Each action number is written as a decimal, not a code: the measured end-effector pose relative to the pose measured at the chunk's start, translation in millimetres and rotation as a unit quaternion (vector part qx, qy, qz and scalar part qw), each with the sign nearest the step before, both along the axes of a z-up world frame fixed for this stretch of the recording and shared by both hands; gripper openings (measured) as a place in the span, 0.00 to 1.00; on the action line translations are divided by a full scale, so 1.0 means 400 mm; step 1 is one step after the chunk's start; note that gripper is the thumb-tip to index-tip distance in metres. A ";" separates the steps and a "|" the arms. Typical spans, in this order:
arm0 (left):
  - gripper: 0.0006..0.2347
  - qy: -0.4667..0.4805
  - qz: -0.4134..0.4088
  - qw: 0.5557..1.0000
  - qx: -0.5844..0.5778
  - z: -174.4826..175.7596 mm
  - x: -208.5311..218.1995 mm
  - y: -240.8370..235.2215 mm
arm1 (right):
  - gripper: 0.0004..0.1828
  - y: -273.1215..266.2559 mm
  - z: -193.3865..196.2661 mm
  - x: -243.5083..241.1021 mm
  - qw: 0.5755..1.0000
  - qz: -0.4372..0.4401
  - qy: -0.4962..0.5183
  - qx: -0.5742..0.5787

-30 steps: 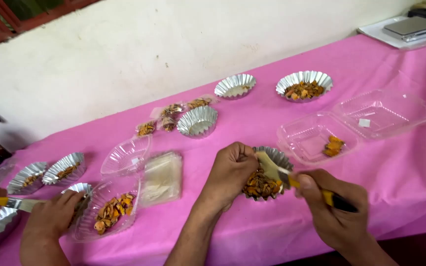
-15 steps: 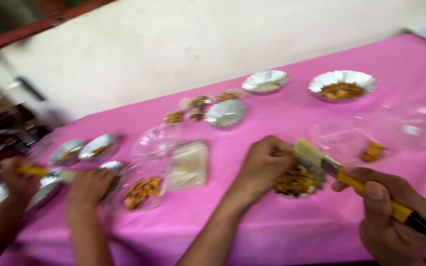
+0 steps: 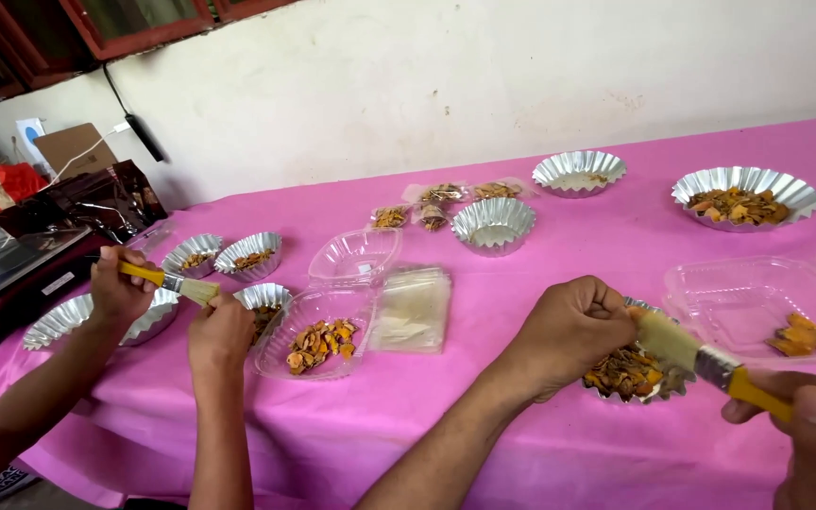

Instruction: The person uses a paintbrush to sweep small dried fruit pieces from a plastic container into a foil cupcake liner. The person repeatedly brushes the pieces into the liner and occasionally adjusts the liner's position on the pink tablecloth.

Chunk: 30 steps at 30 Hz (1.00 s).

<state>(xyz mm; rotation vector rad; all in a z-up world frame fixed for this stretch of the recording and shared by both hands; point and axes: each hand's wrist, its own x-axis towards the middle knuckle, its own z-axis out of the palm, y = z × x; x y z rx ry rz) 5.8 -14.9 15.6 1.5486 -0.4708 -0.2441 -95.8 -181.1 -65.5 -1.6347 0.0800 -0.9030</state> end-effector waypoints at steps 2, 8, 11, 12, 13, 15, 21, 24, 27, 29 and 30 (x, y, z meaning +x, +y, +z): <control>0.08 0.000 0.000 1.000 -0.006 -0.005 0.009 -0.003 | 0.19 -0.021 -0.002 0.014 1.000 0.025 -0.011 0.002; 0.05 -0.001 0.023 0.999 0.026 -0.007 0.014 -0.009 | 0.17 0.062 0.161 -0.081 0.997 -0.033 0.022 -0.073; 0.07 -0.002 0.030 0.999 0.012 -0.003 0.015 -0.012 | 0.15 0.044 0.124 -0.030 0.993 -0.021 -0.054 -0.100; 0.07 0.000 0.037 0.999 0.010 0.001 0.012 -0.011 | 0.11 0.035 0.102 -0.003 0.989 0.016 -0.101 -0.103; 0.07 0.000 0.036 0.999 0.009 -0.003 0.013 -0.009 | 0.11 0.034 0.106 -0.009 0.989 0.015 -0.101 -0.103; 0.08 -0.002 0.032 0.999 -0.008 -0.011 0.016 -0.005 | 0.13 0.033 0.116 -0.020 0.992 -0.054 -0.100 -0.064; 0.11 -0.038 -0.018 0.999 -0.029 -0.012 0.002 -0.003 | 0.09 -0.006 0.153 0.079 0.970 0.027 -0.097 -0.221; 0.10 -0.036 -0.008 0.998 -0.047 -0.020 0.005 -0.002 | 0.12 0.010 0.151 0.125 0.962 0.084 -0.095 -0.244; 0.12 -0.041 -0.021 0.998 -0.051 -0.013 -0.003 0.002 | 0.09 0.010 0.148 0.125 0.961 0.107 -0.101 -0.233; 0.10 -0.044 -0.036 0.998 -0.036 -0.021 0.000 0.010 | 0.08 0.002 0.140 0.122 0.964 0.095 -0.098 -0.226; 0.17 -0.055 -0.051 0.997 -0.024 -0.023 0.003 0.012 | 0.07 -0.003 0.139 0.121 0.966 0.081 -0.101 -0.222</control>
